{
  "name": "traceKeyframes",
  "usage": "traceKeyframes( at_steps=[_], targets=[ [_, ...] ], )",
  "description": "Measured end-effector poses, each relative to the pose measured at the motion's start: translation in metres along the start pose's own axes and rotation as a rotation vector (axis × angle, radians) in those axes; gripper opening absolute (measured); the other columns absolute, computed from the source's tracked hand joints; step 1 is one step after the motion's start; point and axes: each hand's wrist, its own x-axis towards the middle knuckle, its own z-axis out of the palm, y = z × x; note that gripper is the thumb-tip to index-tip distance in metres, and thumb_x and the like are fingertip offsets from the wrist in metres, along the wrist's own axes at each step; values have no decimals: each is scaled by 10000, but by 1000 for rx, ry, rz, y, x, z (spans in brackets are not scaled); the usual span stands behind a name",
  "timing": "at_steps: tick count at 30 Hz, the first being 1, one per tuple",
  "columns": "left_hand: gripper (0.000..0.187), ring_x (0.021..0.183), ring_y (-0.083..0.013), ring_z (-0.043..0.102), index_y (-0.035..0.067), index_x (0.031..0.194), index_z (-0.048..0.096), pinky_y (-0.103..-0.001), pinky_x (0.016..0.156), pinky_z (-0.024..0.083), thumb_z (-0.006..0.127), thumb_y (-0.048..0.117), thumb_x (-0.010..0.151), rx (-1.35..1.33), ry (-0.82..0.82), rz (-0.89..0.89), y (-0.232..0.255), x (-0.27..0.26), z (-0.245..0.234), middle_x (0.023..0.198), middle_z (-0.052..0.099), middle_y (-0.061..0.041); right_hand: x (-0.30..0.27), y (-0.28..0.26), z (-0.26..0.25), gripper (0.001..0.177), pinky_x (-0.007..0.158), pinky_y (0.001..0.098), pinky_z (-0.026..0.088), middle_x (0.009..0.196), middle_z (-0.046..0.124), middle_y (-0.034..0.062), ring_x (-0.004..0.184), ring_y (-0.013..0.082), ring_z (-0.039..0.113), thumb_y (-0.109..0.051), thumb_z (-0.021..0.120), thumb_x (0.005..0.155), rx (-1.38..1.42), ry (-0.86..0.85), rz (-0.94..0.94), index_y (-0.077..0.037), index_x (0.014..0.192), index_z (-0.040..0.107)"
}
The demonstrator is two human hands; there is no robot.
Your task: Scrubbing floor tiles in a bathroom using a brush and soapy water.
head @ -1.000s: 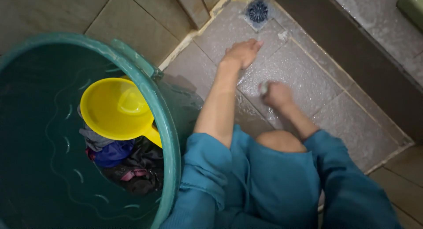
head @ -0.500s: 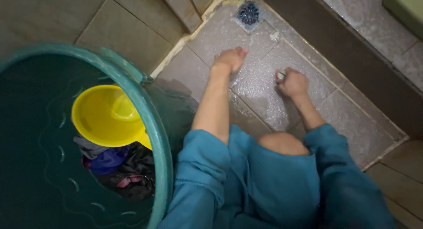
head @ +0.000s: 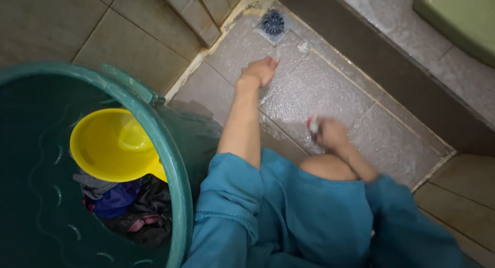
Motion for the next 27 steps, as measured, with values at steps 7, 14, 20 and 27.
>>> traceKeyframes(
  at_steps=[7,14,20,27],
  targets=[
    [648,1496,-334,359,232,1526,445,-641,1222,172,275,584,1010,14,-19,-1,4,-4,-9,1608,417,-61,35,50,-4,347,817,540,583,989,742,219,922,435,723,-371,726,847,91,115,77,-63,1007,720],
    [622,1491,-333,360,248,1513,451,-629,1220,183,286,581,1014,-3,4,50,11,-2,-5,1612,408,-48,27,35,4,298,835,527,581,979,737,215,922,431,718,-298,691,796,134,65,-57,-90,1007,731],
    [605,1485,-333,390,245,1514,464,-617,1214,237,303,557,1021,-25,8,-6,-9,-13,-16,1592,459,-53,100,45,-29,438,811,553,560,992,712,282,941,467,696,-407,714,877,131,196,170,-5,1050,692],
    [589,1471,-348,406,258,1497,495,-620,1208,244,302,550,1022,-158,43,27,-2,-5,-9,1582,469,-64,107,11,-11,328,872,525,563,1046,730,246,982,447,702,-309,718,797,55,89,-88,-90,1040,698]
  ],
)
